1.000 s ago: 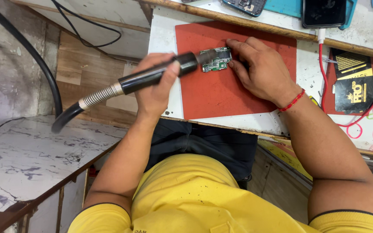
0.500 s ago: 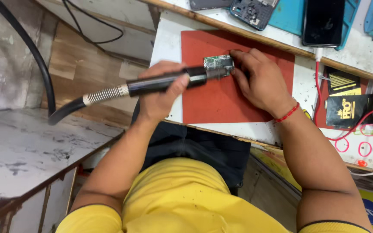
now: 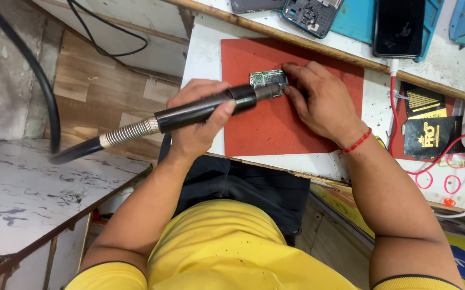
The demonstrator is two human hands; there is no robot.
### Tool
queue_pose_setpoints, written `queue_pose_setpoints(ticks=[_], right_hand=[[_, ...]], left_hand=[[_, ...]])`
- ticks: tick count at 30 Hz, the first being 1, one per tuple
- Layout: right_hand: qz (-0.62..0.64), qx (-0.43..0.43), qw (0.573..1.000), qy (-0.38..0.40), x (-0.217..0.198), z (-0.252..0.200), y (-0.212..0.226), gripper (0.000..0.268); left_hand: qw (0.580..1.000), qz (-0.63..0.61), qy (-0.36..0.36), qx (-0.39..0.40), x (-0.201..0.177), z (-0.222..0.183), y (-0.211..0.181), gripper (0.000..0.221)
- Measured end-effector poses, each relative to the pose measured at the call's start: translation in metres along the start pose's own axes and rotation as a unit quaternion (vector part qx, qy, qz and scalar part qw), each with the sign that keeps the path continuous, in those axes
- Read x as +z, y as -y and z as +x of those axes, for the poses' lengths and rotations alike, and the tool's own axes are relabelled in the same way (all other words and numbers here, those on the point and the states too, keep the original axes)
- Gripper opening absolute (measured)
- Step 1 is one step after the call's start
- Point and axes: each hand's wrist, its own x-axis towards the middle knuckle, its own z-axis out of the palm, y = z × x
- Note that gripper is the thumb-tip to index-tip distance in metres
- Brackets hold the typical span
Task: The person uses a hot air gun to apply heat to a small green circuit board placed on a red mat. They hold the board steady with one hand while maneuvering the tool with the other, occasionally using a purple pen-like tool to adjust components on the board.
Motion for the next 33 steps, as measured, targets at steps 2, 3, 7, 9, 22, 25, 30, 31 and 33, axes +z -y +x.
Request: queue_pose_setpoints(ticks=[2, 3, 7, 9, 22, 25, 30, 31, 33], right_hand=[[-0.007, -0.01, 1.0, -0.002, 0.0, -0.002, 0.0, 0.036], [-0.007, -0.012, 1.0, 0.001, 0.001, -0.002, 0.001, 0.036], [-0.02, -0.008, 1.0, 0.0, -0.002, -0.002, -0.001, 0.035], [-0.017, -0.011, 1.0, 0.005, 0.0, -0.001, 0.0, 0.035], [-0.001, -0.013, 1.0, 0.002, -0.001, 0.0, 0.0, 0.035], [-0.005, -0.006, 1.0, 0.008, 0.0, -0.003, -0.002, 0.034], [-0.026, -0.002, 1.0, -0.008, -0.003, 0.0, 0.006, 0.035], [-0.027, 0.012, 1.0, -0.001, -0.003, 0.004, 0.007, 0.035], [-0.004, 0.025, 1.0, 0.002, -0.002, 0.005, 0.008, 0.035]], left_hand=[[0.997, -0.012, -0.058, -0.054, 0.001, 0.004, 0.003, 0.029], [0.993, -0.017, -0.086, -0.081, 0.002, 0.004, 0.004, 0.029], [1.0, 0.004, -0.003, -0.023, 0.001, 0.002, 0.005, 0.03], [0.995, 0.032, -0.075, -0.058, 0.005, 0.001, 0.008, 0.028], [1.0, 0.009, -0.019, -0.023, 0.001, -0.001, 0.005, 0.03], [0.994, 0.001, -0.048, -0.096, 0.002, -0.006, 0.01, 0.028], [0.999, 0.015, -0.039, -0.029, 0.005, 0.0, 0.007, 0.03], [0.997, 0.019, -0.066, -0.022, 0.005, 0.003, 0.007, 0.029], [0.994, 0.012, -0.096, -0.05, 0.004, 0.004, 0.007, 0.03]])
